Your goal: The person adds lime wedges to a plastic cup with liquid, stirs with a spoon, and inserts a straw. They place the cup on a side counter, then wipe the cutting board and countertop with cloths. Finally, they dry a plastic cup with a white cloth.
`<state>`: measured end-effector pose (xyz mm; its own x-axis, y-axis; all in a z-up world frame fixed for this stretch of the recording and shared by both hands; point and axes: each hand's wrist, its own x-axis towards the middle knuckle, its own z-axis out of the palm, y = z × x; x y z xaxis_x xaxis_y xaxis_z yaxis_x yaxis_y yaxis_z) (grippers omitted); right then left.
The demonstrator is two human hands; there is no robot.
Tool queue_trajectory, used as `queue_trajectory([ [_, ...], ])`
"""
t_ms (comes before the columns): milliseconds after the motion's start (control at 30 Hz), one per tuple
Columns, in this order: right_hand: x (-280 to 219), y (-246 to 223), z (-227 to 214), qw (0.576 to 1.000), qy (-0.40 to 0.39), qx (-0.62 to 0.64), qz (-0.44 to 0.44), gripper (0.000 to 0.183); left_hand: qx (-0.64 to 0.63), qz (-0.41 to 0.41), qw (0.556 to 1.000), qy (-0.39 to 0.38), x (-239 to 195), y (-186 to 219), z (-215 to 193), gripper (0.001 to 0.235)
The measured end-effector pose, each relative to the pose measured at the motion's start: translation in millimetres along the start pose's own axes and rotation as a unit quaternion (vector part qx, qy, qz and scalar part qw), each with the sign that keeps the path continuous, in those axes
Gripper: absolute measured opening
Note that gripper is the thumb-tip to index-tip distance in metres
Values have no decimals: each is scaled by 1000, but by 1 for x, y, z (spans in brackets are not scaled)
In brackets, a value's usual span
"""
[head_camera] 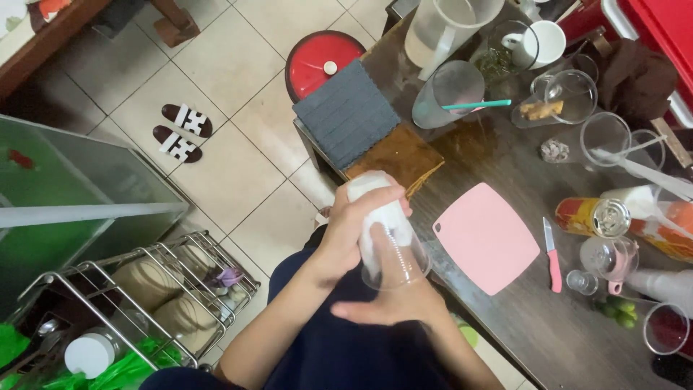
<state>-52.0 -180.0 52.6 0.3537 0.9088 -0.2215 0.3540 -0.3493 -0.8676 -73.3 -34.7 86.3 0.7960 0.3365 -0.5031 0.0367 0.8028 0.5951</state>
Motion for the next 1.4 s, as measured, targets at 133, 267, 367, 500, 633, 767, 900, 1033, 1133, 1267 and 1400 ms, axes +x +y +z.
queue_trajectory([
  [133, 20, 8, -1, 910, 12, 320, -264, 91, -135, 13, 968, -209, 29, -49, -44, 25],
  [267, 21, 11, 2, 813, 8, 534, -234, 92, -277, 32, 872, -403, 48, -74, -56, 45],
  [367, 20, 13, 5, 691, 0, 695, -199, 92, -287, 45, 851, -437, 59, -81, -61, 52],
  [500, 20, 22, 8, 458, -10, 878, -138, 94, -20, 98, 981, -168, 34, -47, -40, 61],
  [633, -5, 97, 32, 961, 230, 142, -55, 125, -17, 26, 999, -9, -7, -7, -5, 47],
  [767, 1, 49, 40, 964, 181, 122, -154, 146, 20, 29, 999, 5, 9, -33, -18, 37],
  [900, -7, 62, 48, 849, 148, 492, -120, 114, -131, 58, 969, -199, 36, -74, -62, 53],
  [1033, 10, 12, 48, 527, 147, 829, -114, 84, -307, 73, 884, -345, 44, -88, -65, 55],
  [1133, 5, 21, 37, 671, 176, 709, -129, 95, -357, 57, 821, -442, 49, -92, -68, 58],
  [1267, 4, 28, 27, 897, 224, 350, -150, 120, -144, 84, 941, -295, 41, -71, -68, 80],
  [1400, 9, 30, 23, 960, 232, -69, -141, 148, -46, 38, 990, -131, 4, -21, -41, 82],
])
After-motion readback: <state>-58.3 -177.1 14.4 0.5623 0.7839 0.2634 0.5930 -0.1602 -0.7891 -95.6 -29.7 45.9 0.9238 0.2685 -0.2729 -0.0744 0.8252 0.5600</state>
